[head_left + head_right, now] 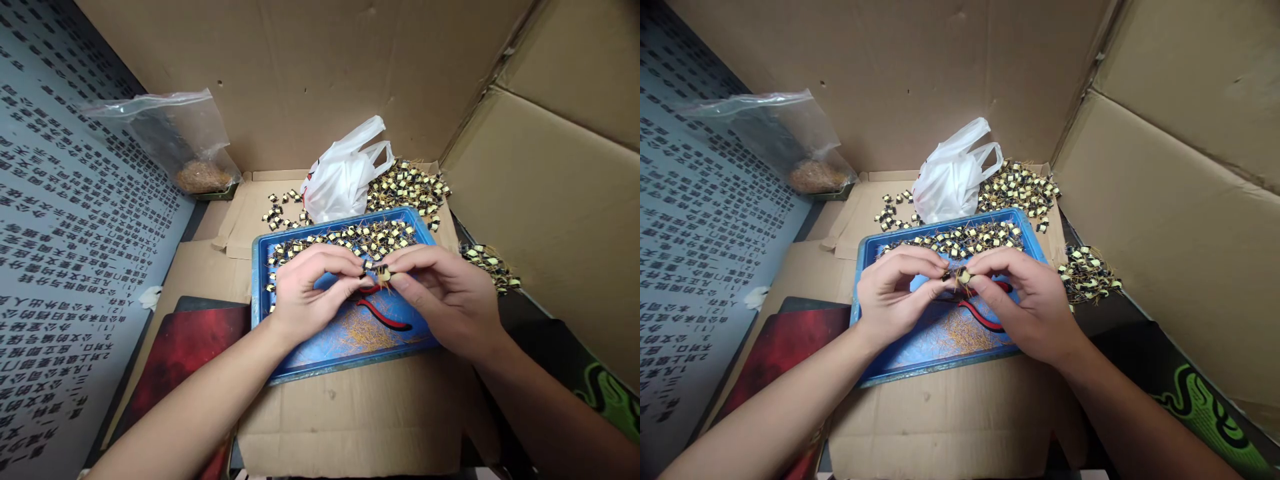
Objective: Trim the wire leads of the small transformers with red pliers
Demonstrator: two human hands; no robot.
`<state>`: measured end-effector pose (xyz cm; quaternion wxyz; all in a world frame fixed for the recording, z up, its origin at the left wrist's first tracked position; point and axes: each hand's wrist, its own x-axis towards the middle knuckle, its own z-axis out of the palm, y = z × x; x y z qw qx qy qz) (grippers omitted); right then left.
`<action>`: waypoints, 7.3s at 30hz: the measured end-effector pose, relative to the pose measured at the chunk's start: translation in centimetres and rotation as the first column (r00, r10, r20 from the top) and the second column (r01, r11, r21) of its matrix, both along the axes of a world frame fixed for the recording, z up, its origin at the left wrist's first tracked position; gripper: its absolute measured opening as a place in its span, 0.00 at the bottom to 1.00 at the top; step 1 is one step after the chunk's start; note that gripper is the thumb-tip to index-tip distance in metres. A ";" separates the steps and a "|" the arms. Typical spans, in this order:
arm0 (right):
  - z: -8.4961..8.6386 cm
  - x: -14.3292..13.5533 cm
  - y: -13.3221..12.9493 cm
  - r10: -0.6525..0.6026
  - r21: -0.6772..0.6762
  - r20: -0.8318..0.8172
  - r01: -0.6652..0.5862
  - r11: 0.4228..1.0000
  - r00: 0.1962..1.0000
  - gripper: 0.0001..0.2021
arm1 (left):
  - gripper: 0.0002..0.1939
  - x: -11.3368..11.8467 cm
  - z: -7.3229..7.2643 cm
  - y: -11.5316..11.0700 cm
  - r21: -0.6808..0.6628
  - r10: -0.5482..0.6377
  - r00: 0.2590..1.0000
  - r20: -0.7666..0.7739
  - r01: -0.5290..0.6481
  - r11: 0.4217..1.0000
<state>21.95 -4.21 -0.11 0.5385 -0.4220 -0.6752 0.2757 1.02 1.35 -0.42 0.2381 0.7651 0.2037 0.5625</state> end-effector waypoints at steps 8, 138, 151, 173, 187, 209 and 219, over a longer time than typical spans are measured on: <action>-1.8 1.0 1.8 -0.338 0.328 0.531 0.179 0.927 0.777 0.04 | 0.16 0.2 -0.3 -0.7 -0.263 -0.009 0.999 0.040 0.019 0.965; 1.2 0.2 -0.6 -0.435 0.446 0.506 0.206 0.871 0.745 0.08 | 0.10 -0.3 0.1 0.2 -0.670 -0.291 0.839 0.459 0.542 0.507; 1.2 -0.2 -0.4 -0.330 0.284 0.376 0.232 0.930 0.866 0.07 | 0.07 -0.3 0.2 0.1 -0.657 -0.317 0.831 0.458 0.556 0.508; 1.0 -0.8 -0.6 -0.040 -0.331 0.088 0.067 0.941 0.995 0.05 | 0.07 0.0 0.2 -0.5 -0.659 -0.313 0.885 0.346 0.466 0.590; 0.7 0.1 0.4 0.072 -0.461 -0.093 -0.107 0.881 0.993 0.06 | 0.12 0.2 0.2 -0.5 -0.736 -0.273 0.936 0.220 0.343 0.583; 0.8 -0.5 0.5 0.097 -0.450 -0.031 -0.101 0.888 0.995 0.10 | 0.14 0.2 0.3 -0.6 -0.750 -0.269 0.961 0.067 0.226 0.622; 1.1 -0.4 0.6 0.112 -0.497 -0.059 -0.127 0.859 0.992 0.10 | 0.13 0.1 0.4 -0.7 -0.749 -0.277 0.959 0.065 0.230 0.621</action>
